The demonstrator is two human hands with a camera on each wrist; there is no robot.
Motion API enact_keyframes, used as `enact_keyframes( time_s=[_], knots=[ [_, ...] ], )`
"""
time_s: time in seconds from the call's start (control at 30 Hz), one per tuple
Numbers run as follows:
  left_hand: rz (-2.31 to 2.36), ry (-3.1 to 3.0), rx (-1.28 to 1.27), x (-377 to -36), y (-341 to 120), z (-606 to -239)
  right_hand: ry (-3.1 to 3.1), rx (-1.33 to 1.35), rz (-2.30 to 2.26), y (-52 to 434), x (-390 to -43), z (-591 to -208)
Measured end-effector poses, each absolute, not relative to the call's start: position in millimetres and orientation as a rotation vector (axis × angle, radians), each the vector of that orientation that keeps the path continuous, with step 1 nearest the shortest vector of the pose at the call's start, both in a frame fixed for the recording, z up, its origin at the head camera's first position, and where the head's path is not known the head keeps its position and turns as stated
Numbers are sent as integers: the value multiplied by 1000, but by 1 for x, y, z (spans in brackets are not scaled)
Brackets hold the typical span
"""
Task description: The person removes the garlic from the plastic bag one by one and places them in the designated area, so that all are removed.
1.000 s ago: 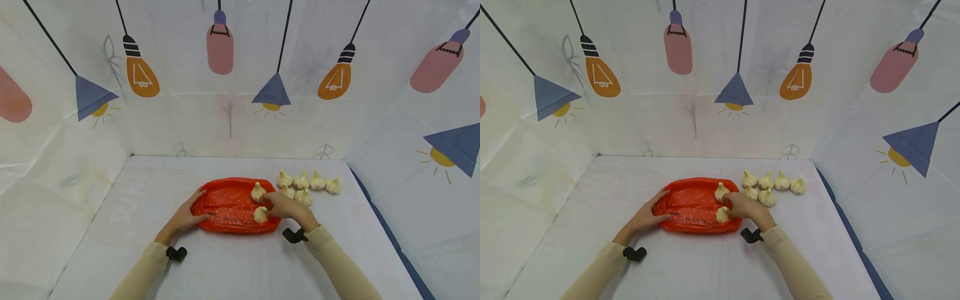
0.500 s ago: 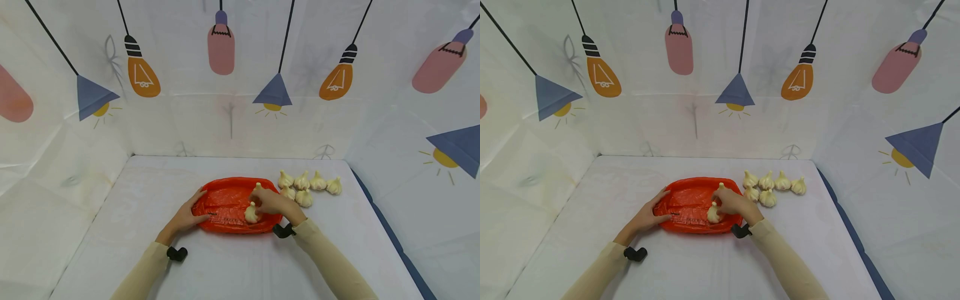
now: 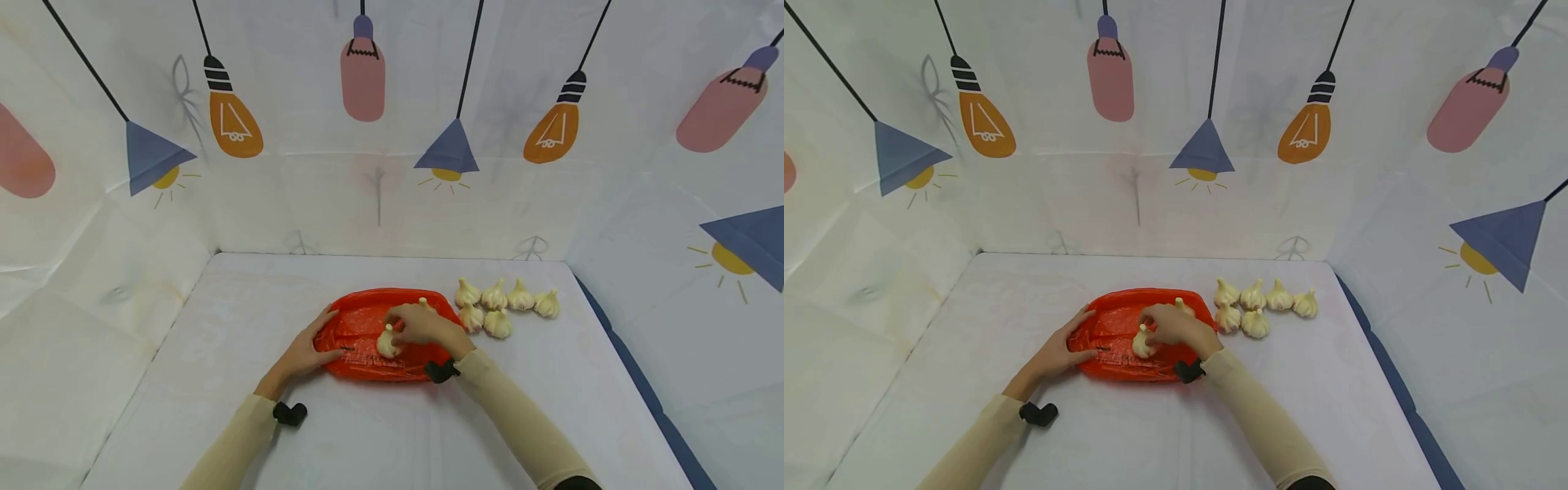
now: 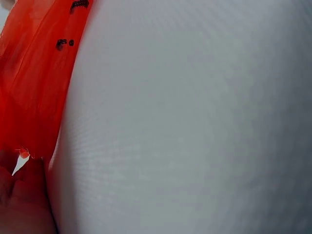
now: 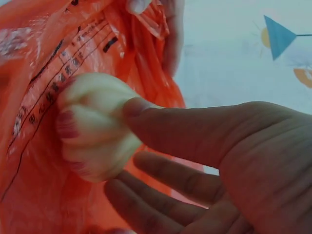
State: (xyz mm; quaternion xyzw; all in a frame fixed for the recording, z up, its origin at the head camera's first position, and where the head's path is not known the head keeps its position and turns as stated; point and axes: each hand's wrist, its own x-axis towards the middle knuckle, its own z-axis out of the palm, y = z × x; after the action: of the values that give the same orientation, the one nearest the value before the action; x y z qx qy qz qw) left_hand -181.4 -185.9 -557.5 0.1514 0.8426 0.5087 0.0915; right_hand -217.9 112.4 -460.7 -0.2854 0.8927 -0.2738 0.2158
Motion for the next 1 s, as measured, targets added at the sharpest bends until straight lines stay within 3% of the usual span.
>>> enact_keyframes(
  time_s=[1.0],
  knots=[
    [1475, 2509, 419, -181, -186, -558, 2421, -763, -958, 90, -238, -495]
  ],
)
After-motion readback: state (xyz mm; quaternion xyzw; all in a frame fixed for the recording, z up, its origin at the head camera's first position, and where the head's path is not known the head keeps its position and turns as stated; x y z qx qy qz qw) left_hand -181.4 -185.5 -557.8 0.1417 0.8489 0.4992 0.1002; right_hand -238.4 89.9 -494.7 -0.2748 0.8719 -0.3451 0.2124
